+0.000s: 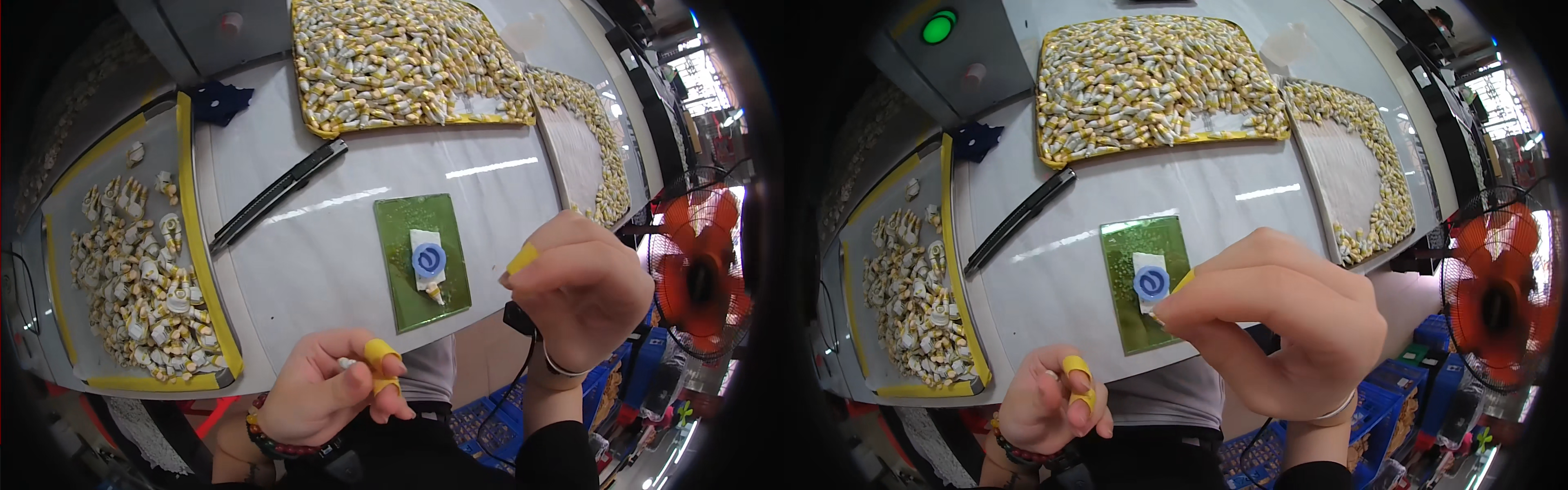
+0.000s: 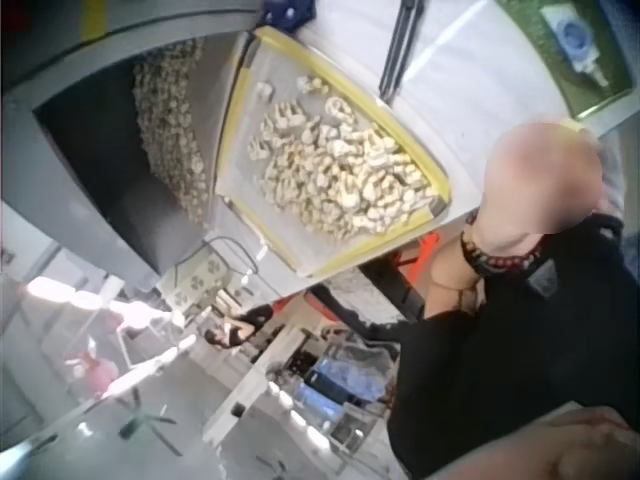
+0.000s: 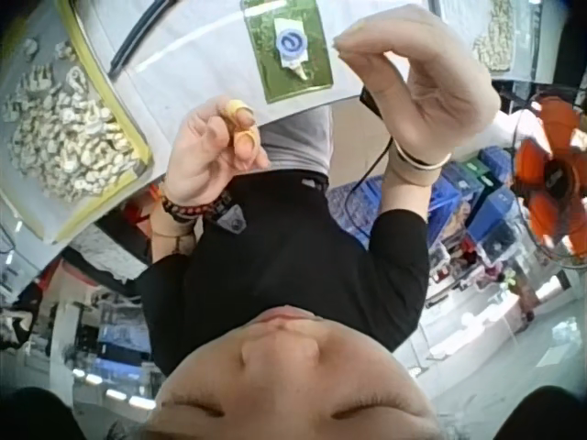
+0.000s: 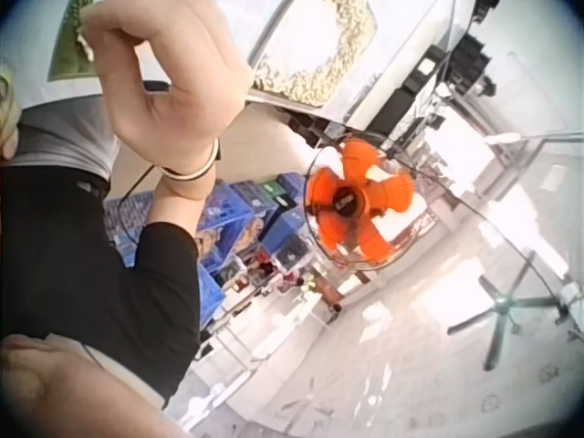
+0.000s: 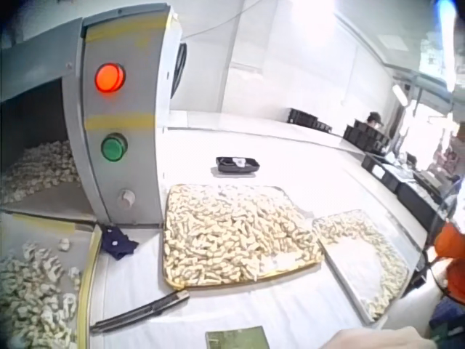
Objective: The person repeatedly picks small white and yellow components from a tray, applies adhesive from a tube to the white part, and joins the two pieces together. The assembled units are placed into a yellow tray on the table. The process is repeated continuously throughout the clip.
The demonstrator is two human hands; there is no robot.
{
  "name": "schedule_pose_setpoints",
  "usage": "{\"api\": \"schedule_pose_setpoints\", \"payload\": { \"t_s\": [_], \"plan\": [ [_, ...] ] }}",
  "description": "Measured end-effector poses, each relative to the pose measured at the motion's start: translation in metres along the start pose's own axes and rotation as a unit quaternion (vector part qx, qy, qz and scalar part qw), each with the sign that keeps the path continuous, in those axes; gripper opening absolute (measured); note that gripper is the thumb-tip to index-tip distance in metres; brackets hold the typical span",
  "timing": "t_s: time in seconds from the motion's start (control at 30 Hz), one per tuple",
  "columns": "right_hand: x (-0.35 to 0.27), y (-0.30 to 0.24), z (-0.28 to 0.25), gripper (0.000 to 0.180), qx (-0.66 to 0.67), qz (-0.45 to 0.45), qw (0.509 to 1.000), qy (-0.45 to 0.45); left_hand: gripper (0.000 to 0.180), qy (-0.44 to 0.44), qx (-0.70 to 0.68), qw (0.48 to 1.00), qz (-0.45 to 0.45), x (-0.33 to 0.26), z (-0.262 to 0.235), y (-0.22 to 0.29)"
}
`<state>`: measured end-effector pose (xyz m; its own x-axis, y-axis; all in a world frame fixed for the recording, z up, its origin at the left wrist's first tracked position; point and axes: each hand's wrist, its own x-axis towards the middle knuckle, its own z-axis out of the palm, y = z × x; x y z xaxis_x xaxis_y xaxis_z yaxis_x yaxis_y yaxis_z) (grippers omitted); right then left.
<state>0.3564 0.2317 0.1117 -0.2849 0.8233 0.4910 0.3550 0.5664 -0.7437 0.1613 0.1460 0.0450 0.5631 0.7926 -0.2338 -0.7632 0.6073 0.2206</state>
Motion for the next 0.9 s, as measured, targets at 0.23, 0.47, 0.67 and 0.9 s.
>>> {"api": "schedule_pose_setpoints", "payload": {
  "t_s": [0.23, 0.47, 0.67, 0.9],
  "plan": [
    [-0.009, 0.002, -0.017, 0.008, -0.001, 0.004, 0.999, 0.052, 0.042, -0.013, 0.043, 0.999, 0.0, 0.001, 0.001, 0.0],
    [-0.024, -0.002, -0.012, 0.02, 0.239, 0.035, 0.951, -0.194, 0.087, -0.022, 0.355, 0.931, 0.086, 0.006, 0.009, -0.005],
    [-0.042, 0.002, 0.018, 0.026, 0.408, 0.059, 0.845, -0.34, 0.095, -0.024, 0.411, 0.905, 0.103, 0.007, 0.012, -0.006],
    [-0.041, 0.009, 0.017, 0.018, 0.404, 0.028, 0.861, -0.308, 0.093, -0.008, 0.402, 0.913, 0.066, 0.006, 0.012, -0.006]
  ]
}}
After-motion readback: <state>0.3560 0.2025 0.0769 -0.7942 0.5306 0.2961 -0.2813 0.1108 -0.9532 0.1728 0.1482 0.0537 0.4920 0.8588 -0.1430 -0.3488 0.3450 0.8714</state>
